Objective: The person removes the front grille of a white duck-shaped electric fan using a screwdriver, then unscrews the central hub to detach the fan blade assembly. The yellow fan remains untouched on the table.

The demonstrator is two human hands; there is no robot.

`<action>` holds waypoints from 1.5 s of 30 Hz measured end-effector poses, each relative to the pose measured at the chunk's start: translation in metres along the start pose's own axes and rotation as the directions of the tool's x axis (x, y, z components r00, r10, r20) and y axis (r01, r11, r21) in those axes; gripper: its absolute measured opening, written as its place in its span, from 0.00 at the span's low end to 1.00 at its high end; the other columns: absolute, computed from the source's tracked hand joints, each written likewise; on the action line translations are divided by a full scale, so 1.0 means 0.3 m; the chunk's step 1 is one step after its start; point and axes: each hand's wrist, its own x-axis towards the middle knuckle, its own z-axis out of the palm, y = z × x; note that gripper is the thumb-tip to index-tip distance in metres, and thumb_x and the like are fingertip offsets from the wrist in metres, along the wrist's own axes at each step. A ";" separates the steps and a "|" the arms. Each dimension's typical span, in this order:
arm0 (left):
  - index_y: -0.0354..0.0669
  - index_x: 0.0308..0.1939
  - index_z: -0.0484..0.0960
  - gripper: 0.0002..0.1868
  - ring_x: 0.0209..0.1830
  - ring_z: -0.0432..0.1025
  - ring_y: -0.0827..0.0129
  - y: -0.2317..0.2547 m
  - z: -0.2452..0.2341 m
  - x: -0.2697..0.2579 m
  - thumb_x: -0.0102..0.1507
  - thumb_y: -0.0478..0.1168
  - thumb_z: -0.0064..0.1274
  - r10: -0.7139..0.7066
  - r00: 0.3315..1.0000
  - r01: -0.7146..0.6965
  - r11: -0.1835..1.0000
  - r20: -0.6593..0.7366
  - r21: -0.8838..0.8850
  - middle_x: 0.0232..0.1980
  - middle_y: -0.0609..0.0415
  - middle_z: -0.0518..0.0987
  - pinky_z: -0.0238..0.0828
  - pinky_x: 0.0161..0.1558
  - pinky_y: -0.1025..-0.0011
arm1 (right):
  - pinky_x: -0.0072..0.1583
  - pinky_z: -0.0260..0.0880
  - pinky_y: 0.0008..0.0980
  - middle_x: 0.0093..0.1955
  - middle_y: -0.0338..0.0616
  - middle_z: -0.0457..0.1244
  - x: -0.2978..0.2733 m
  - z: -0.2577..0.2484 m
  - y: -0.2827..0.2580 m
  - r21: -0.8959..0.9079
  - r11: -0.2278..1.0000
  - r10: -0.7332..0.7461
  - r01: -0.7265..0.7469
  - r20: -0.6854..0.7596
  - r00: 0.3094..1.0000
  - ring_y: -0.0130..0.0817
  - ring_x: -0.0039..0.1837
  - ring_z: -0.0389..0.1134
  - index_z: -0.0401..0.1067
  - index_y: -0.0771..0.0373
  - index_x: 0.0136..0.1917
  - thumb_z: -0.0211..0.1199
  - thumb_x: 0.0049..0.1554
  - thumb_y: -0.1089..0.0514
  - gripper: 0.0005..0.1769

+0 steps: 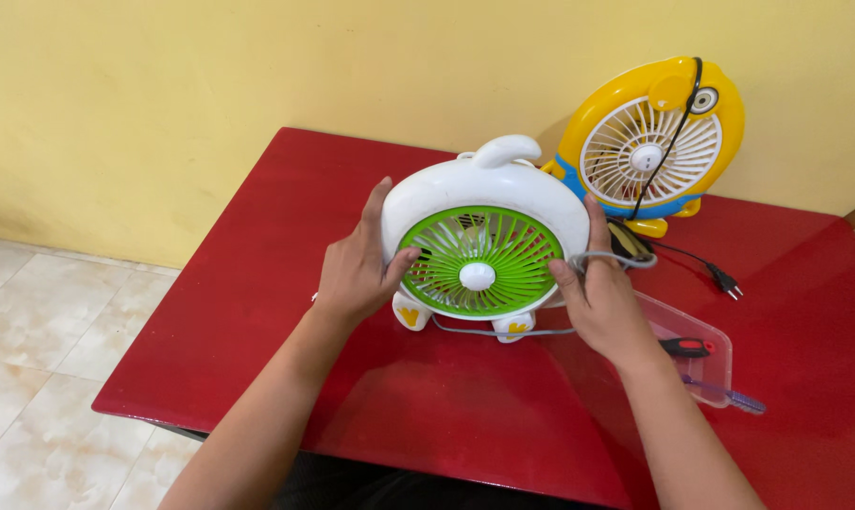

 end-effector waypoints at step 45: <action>0.46 0.70 0.67 0.36 0.45 0.80 0.44 -0.014 0.001 0.089 0.66 0.63 0.43 -0.690 0.695 0.695 0.717 0.200 0.060 0.38 0.33 0.83 0.73 0.50 0.53 | 0.58 0.70 0.49 0.56 0.55 0.70 0.007 0.072 0.268 -0.684 0.729 0.454 0.017 0.502 0.736 0.55 0.58 0.71 0.76 0.54 0.56 0.57 0.60 0.51 0.14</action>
